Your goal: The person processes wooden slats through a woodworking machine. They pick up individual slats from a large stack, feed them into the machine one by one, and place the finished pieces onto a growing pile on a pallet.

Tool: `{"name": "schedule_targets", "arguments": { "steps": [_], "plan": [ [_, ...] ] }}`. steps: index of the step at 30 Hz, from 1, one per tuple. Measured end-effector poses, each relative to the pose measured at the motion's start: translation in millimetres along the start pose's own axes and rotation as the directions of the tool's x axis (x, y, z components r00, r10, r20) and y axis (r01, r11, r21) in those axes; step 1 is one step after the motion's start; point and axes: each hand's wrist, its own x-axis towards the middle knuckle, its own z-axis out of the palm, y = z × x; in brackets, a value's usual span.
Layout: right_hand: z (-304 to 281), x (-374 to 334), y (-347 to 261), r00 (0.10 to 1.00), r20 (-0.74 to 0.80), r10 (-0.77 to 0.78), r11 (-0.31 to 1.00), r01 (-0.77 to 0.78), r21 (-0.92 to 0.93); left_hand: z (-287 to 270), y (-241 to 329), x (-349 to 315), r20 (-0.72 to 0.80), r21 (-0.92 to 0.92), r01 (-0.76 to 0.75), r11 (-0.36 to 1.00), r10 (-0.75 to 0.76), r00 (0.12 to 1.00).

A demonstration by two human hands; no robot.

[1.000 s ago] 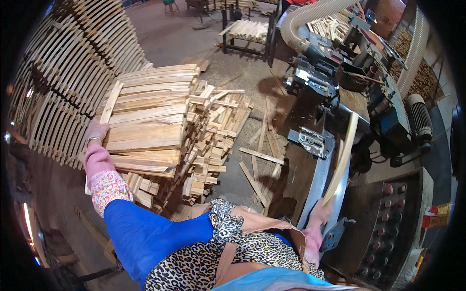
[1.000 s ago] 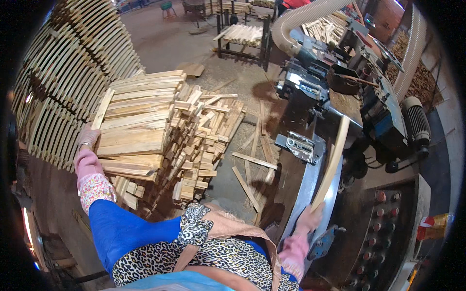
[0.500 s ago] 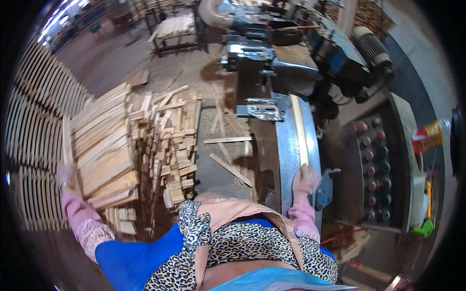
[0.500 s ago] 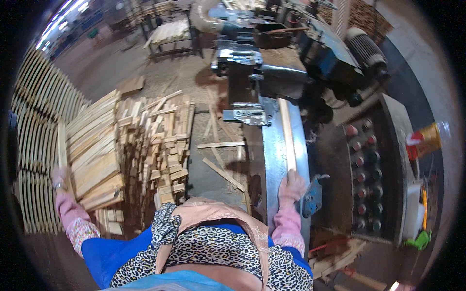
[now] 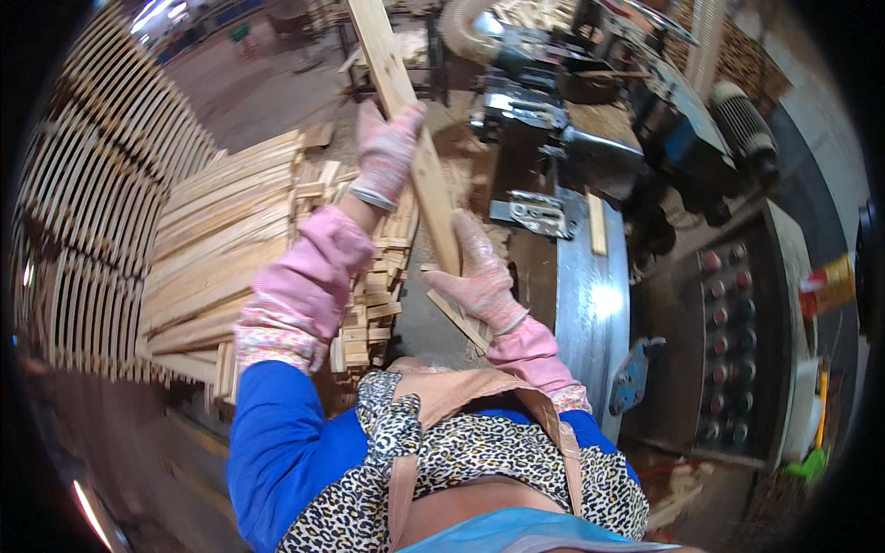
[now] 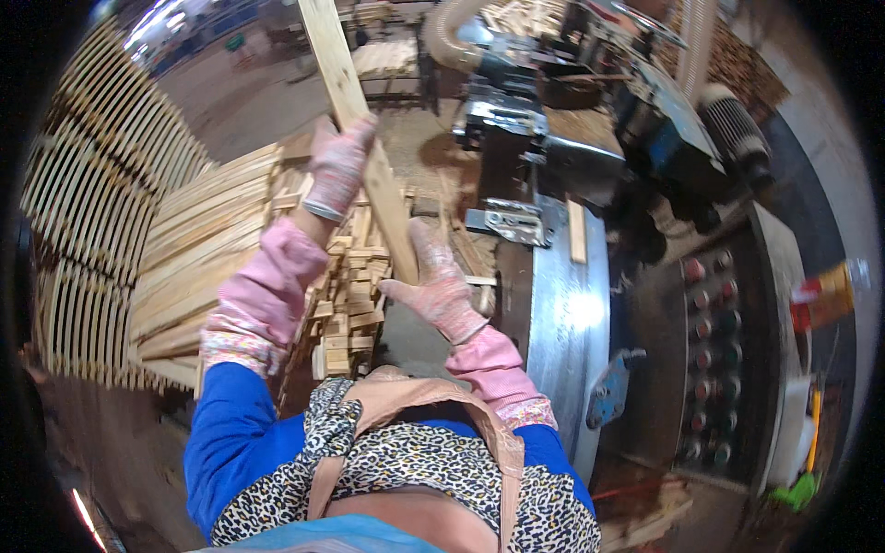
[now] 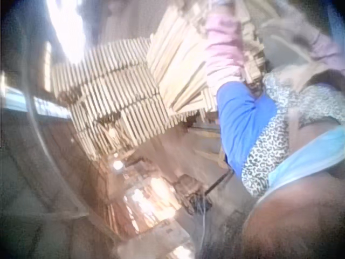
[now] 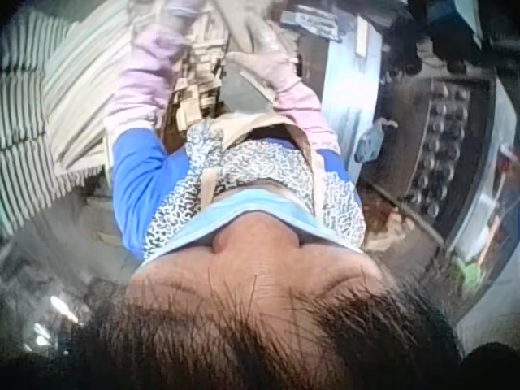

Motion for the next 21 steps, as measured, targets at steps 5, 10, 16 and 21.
{"name": "schedule_targets", "arguments": {
  "steps": [5,10,16,21],
  "plan": [
    [-66.2,-105.8,70.4,0.894,-0.449,0.019,0.914,-0.197,-0.354,93.3,-55.5,-98.0,0.560,-0.039,0.413,0.910,-0.323,0.763],
    [-129.4,-306.8,39.4,0.746,-0.556,0.368,0.449,-0.666,-0.596,62.9,-77.7,-98.3,0.734,0.304,0.210,0.929,-0.369,0.570],
    [-140.2,-336.3,60.6,0.732,-0.621,0.280,0.167,-0.674,-0.719,30.2,-81.2,-54.2,0.700,0.382,0.257,0.887,-0.460,0.547],
    [-154.3,-193.6,148.3,0.789,-0.596,-0.147,0.218,-0.562,-0.798,-5.0,-56.3,-5.9,0.637,0.458,-0.101,0.883,-0.247,0.730]
  ]
}}
